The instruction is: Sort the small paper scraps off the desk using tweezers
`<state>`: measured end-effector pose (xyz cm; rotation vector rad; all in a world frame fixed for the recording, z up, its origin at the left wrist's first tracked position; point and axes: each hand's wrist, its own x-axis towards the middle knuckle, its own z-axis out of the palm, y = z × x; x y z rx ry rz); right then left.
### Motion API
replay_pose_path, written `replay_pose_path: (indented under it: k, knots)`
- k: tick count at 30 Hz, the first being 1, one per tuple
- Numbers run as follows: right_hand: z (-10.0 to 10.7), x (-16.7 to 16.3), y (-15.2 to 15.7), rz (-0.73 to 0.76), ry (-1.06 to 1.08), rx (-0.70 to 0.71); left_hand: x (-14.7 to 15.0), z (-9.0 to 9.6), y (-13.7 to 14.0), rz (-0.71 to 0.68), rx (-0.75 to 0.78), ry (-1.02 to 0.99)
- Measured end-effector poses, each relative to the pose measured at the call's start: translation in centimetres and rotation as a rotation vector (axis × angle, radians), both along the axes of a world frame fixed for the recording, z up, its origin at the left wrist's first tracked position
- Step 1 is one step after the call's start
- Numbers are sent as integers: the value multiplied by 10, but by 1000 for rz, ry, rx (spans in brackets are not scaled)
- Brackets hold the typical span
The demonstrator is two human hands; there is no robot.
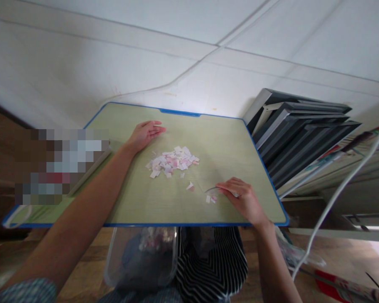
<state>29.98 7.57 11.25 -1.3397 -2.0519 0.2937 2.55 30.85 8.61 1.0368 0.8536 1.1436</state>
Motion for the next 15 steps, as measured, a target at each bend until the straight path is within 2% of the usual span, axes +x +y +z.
replay_pose_path:
  k: [7, 15]
  knots:
    - [7, -2, -22, 138, -38, -113, 0, 0, 0, 7, -18, 8]
    - [7, -3, -49, 101, -31, -144, 0, -1, 1, 2, -9, 9]
